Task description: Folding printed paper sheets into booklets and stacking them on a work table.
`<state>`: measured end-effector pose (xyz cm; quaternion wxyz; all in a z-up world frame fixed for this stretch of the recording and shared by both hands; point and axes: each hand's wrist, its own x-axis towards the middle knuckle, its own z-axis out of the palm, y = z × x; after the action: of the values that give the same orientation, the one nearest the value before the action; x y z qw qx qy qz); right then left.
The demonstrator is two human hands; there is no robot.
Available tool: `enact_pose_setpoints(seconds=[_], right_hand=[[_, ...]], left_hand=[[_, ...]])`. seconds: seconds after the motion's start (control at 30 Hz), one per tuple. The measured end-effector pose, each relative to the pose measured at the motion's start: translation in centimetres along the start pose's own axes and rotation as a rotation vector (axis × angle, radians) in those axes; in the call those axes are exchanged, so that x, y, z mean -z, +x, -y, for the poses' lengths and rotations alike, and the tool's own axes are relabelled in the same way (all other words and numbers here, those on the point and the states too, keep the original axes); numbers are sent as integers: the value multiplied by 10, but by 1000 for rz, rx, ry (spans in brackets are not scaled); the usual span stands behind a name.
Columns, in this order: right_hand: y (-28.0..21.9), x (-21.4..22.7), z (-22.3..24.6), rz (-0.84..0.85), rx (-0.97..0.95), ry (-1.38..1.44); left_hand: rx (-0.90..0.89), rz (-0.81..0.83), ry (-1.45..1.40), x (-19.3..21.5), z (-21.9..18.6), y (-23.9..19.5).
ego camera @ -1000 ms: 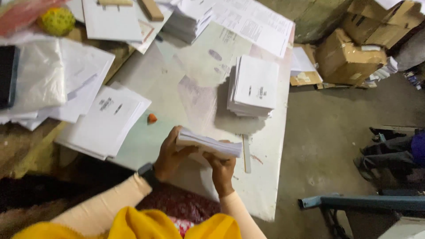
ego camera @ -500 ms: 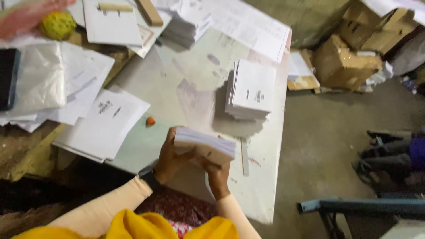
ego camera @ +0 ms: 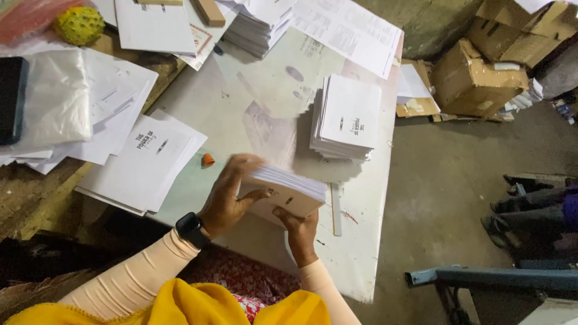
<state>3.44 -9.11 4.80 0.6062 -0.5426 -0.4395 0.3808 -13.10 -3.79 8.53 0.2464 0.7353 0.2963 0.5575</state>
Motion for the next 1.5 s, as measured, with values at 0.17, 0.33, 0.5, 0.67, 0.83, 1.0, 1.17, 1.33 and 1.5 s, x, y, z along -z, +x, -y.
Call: enact_pose_setpoints(seconds=[0.17, 0.33, 0.5, 0.67, 0.83, 1.0, 1.17, 1.33, 1.5], right_hand=[[-2, 0, -3, -18, -36, -1], [1, -1, -10, -73, -76, -18], [8, 9, -35, -117, -139, -25], [28, 2, -4, -85, -77, 44], [47, 11, -1, 2, 78, -123], [84, 40, 14, -274, 127, -340], [142, 78, 12, -408, 328, -604], [191, 107, 4, -461, 419, -950], [207, 112, -8, -464, 281, -998]], left_hand=[[119, -11, -262, -6, 9, -12], [346, 11, -454, -38, 31, -47], [381, -1, -497, -37, 44, -46], [761, 28, -504, -40, 34, -21], [731, -230, -292, -54, 125, -28], [845, -265, 21, -48, 173, 36], [1013, -161, 169, -66, 230, 70], [1113, 40, 396, -58, 210, 85], [892, 174, 674, -46, 175, 94]])
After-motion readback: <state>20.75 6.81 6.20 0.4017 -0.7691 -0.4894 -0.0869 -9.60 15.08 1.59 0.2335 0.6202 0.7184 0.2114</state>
